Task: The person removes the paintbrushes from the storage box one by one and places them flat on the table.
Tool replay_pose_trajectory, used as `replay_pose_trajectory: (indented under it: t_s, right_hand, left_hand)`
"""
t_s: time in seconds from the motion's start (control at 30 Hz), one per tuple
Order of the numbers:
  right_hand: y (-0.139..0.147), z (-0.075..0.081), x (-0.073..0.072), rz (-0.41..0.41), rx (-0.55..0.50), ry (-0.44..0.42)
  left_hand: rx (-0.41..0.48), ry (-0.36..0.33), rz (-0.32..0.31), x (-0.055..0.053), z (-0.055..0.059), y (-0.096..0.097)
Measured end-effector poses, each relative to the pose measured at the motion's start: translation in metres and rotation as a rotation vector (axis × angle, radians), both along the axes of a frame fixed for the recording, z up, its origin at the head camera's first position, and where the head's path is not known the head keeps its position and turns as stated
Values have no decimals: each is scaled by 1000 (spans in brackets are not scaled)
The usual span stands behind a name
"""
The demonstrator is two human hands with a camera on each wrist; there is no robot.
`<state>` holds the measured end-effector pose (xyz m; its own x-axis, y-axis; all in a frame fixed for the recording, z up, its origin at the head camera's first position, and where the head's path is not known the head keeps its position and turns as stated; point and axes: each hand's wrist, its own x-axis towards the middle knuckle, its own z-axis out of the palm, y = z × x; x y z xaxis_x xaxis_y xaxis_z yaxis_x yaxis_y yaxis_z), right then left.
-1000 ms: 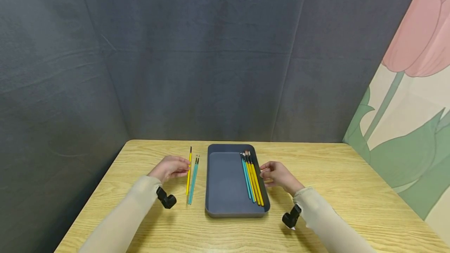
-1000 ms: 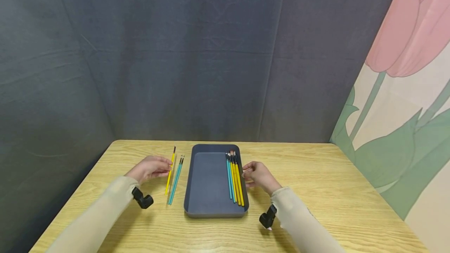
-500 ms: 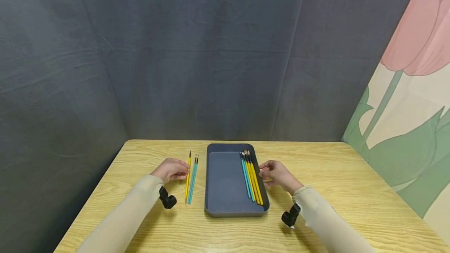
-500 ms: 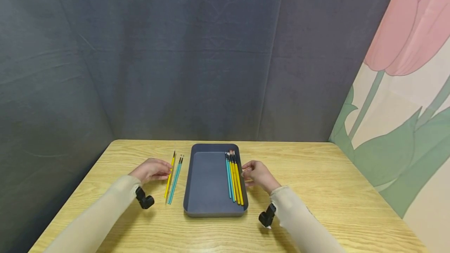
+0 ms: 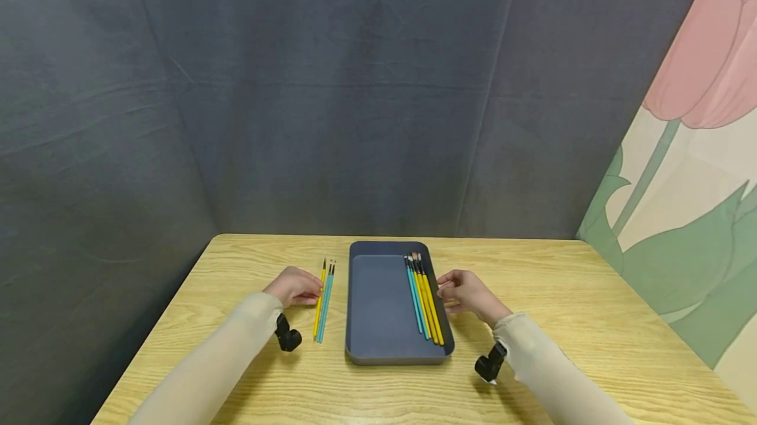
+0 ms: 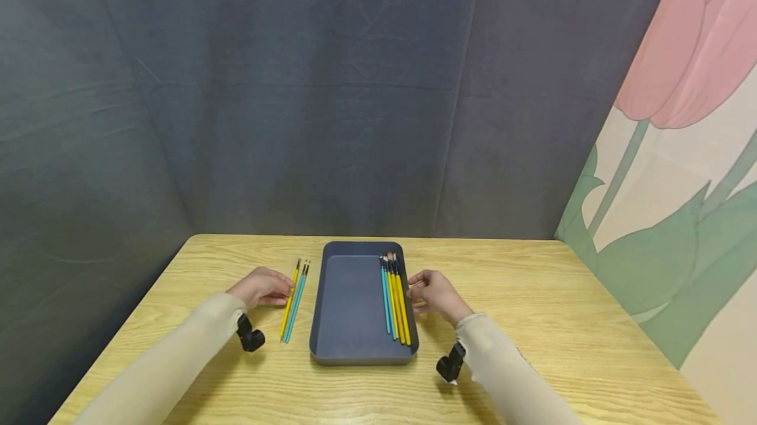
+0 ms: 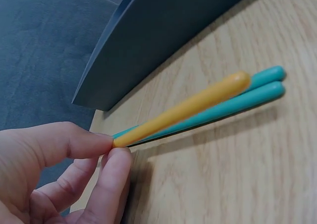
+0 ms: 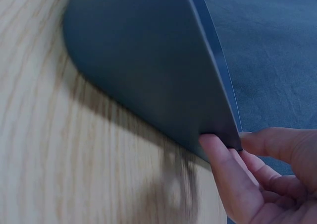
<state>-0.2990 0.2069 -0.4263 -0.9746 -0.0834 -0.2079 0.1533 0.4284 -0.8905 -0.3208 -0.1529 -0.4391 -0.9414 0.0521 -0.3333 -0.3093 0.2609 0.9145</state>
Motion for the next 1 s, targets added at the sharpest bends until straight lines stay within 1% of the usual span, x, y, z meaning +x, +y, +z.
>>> replay_pose_trajectory:
  t_s: [0.23,0.43,0.67,0.9,1.0]
  right_hand:
    - [0,1,2,7,-14,-4]
    - [-1,3,3,15,-13,-3]
    - [1,2,2,10,-20,-2]
    - [0,1,3,4,-18,-7]
    - [0,1,3,2,-12,-4]
  left_hand:
    - [-25,2,10,-2,-4,5]
    - [-48,5,17,-6,-5,9]
    - [-75,12,12,-4,-1,12]
    - [-112,15,-12,-5,0,13]
    - [-116,11,-8,-5,1,13]
